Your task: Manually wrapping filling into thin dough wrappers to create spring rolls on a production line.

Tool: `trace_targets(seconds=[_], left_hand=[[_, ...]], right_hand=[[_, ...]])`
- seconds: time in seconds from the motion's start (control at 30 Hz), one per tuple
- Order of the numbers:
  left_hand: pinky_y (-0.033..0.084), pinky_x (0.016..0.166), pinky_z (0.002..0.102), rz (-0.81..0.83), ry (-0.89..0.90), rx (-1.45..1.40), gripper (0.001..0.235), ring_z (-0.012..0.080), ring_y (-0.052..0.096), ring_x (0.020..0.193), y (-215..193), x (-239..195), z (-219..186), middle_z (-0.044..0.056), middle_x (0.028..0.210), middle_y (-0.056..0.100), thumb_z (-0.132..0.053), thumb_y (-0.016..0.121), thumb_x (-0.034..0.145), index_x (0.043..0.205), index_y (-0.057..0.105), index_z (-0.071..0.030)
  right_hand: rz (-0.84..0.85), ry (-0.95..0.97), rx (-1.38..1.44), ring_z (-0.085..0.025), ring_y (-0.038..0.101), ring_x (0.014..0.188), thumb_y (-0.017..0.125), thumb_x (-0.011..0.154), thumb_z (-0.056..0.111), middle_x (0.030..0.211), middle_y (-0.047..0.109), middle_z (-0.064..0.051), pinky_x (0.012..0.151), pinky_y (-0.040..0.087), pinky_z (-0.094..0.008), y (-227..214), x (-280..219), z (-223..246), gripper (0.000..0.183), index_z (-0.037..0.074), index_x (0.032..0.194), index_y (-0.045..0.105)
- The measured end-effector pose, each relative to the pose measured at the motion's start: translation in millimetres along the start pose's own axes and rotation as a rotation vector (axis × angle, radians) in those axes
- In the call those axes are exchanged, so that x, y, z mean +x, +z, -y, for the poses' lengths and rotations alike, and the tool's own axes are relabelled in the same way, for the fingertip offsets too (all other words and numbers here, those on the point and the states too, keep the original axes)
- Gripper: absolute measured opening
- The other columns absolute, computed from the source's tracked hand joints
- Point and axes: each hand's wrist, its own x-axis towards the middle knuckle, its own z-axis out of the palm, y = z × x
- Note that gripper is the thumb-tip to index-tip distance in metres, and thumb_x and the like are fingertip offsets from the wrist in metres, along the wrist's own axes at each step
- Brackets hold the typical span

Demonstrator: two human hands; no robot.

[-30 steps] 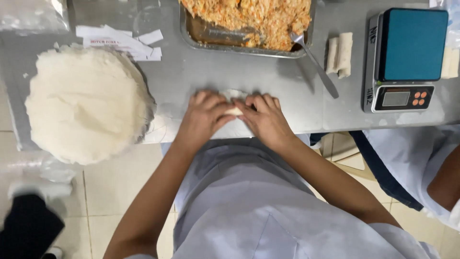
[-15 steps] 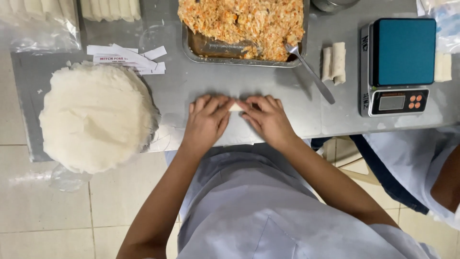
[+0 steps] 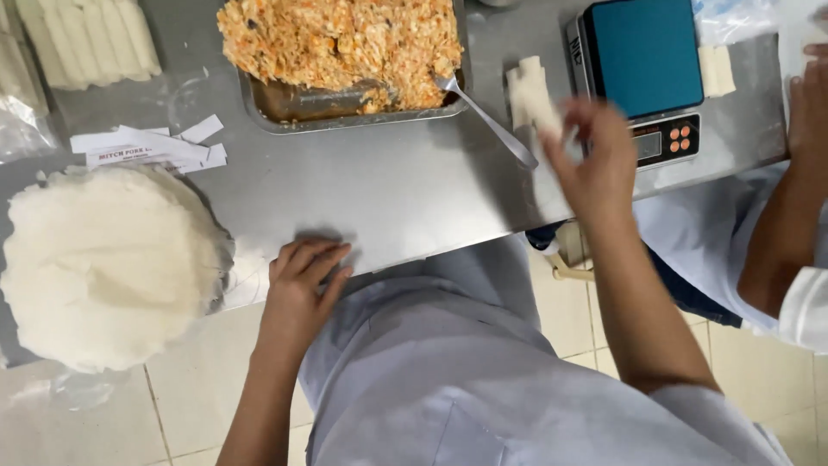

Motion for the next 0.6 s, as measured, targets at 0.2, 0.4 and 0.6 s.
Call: trace_targets(seconds=[0.2, 0.4, 0.6], left_hand=[[0.047, 0.100, 0.044, -0.182, 0.136, -0.070, 0.021, 0.0304, 0.062, 0.109, -18.3, -18.5, -23.1, 0.007, 0.116, 0.069, -0.016, 0.069, 0.099, 0.119, 0.072, -0.011], [0.042, 0.107, 0.049, -0.435, -0.046, 0.180, 0.017, 0.0391, 0.054, 0.123, -62.5, -70.2, 5.7, 0.013, 0.125, 0.063, -0.010, 0.069, 0.099, 0.116, 0.072, -0.009], [0.049, 0.094, 0.045, -0.515, -0.010, 0.360, 0.010, 0.0340, 0.055, 0.121, -92.0, -71.4, 70.0, 0.008, 0.124, 0.069, -0.009, 0.084, 0.095, 0.097, 0.075, -0.008]], right_hand=[[0.309, -0.243, -0.498, -0.031, 0.068, 0.095, 0.078, 0.091, 0.048, 0.098, 0.071, 0.000, 0.074, 0.031, -0.046, 74.5, 46.4, -38.1, 0.028, 0.025, 0.106, 0.070], [0.270, -0.210, -0.109, -0.049, 0.054, 0.113, 0.096, 0.091, 0.015, 0.137, 0.043, -0.022, 0.102, 0.048, -0.055, 73.5, 34.1, -59.9, 0.026, 0.010, 0.108, 0.078], [0.243, -0.246, -0.251, -0.044, 0.049, 0.120, 0.096, 0.106, 0.011, 0.141, 0.047, -0.021, 0.096, 0.048, -0.050, 88.1, 57.9, -94.8, 0.018, 0.008, 0.120, 0.085]])
